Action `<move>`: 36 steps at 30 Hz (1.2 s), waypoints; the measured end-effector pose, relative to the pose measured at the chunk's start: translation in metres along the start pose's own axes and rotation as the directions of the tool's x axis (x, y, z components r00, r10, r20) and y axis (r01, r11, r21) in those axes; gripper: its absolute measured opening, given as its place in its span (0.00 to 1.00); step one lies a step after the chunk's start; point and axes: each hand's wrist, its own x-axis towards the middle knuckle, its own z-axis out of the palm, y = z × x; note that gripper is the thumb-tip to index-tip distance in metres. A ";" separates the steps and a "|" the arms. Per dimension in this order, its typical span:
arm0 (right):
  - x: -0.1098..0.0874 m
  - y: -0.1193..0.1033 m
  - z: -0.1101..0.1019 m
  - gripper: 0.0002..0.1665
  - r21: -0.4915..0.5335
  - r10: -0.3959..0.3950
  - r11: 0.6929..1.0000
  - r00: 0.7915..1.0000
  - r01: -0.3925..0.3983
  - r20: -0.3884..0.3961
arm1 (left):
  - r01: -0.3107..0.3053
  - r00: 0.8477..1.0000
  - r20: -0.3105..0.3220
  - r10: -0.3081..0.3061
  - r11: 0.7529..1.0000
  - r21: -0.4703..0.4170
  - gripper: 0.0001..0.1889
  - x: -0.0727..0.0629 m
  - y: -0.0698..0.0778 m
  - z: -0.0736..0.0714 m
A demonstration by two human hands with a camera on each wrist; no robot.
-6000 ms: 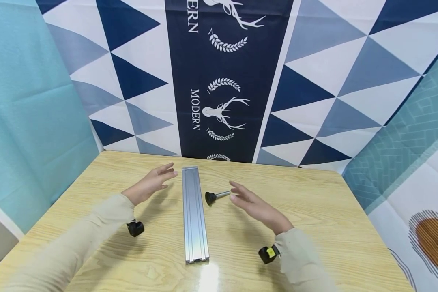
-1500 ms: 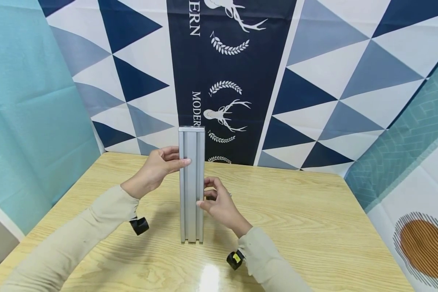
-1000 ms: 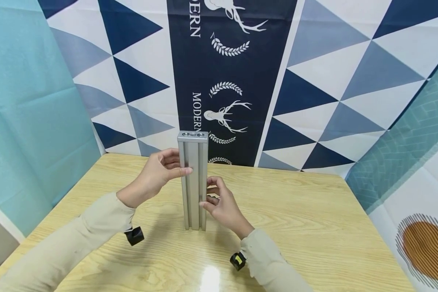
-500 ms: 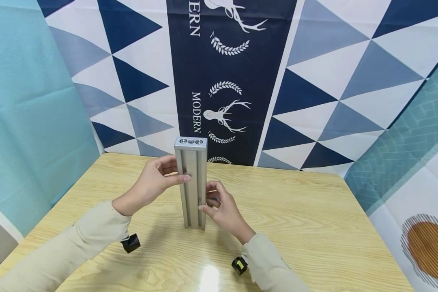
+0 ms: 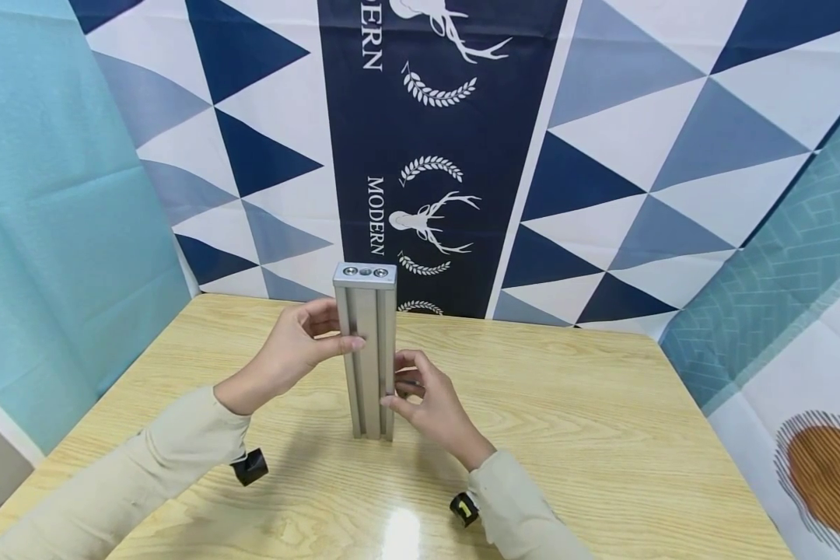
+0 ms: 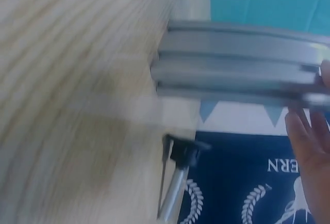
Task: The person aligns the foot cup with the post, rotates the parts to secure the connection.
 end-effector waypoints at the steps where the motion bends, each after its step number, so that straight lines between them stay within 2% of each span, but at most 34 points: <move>1: -0.001 0.000 -0.002 0.34 -0.020 -0.003 1.000 1.000 0.003 0.002 | 0.001 1.000 -0.001 -0.001 1.000 0.003 0.25 0.000 0.000 0.000; 6: -0.004 0.006 -0.013 0.35 -0.075 -0.030 0.997 0.999 0.031 0.014 | -0.002 1.000 -0.006 0.002 1.000 0.007 0.24 0.000 -0.001 0.001; 10: -0.006 0.013 -0.019 0.34 -0.122 -0.050 0.991 0.999 0.052 0.014 | -0.003 1.000 0.003 0.003 1.000 -0.002 0.25 -0.002 -0.010 0.002; 13: -0.008 0.018 -0.023 0.34 -0.157 -0.052 0.986 0.999 0.052 0.002 | 0.011 0.999 0.049 -0.010 1.000 -0.023 0.24 -0.006 -0.025 0.003; 18: -0.010 0.028 -0.029 0.34 -0.216 -0.043 0.976 0.999 0.038 -0.019 | 0.043 0.991 0.128 -0.034 0.997 -0.068 0.23 -0.012 -0.061 0.006; 26: -0.013 0.036 -0.033 0.34 -0.280 0.022 0.960 1.000 -0.024 -0.009 | 0.088 0.982 0.173 -0.072 0.992 -0.088 0.26 -0.018 -0.104 0.016; 30: -0.014 0.038 -0.035 0.35 -0.295 0.038 0.955 0.999 -0.035 0.006 | 0.096 0.981 0.179 -0.079 0.991 -0.091 0.25 -0.020 -0.117 0.020; 36: -0.009 0.047 -0.037 0.35 -0.299 0.050 0.953 0.999 -0.043 0.014 | 0.092 0.982 0.176 -0.072 0.990 -0.105 0.26 -0.020 -0.121 0.021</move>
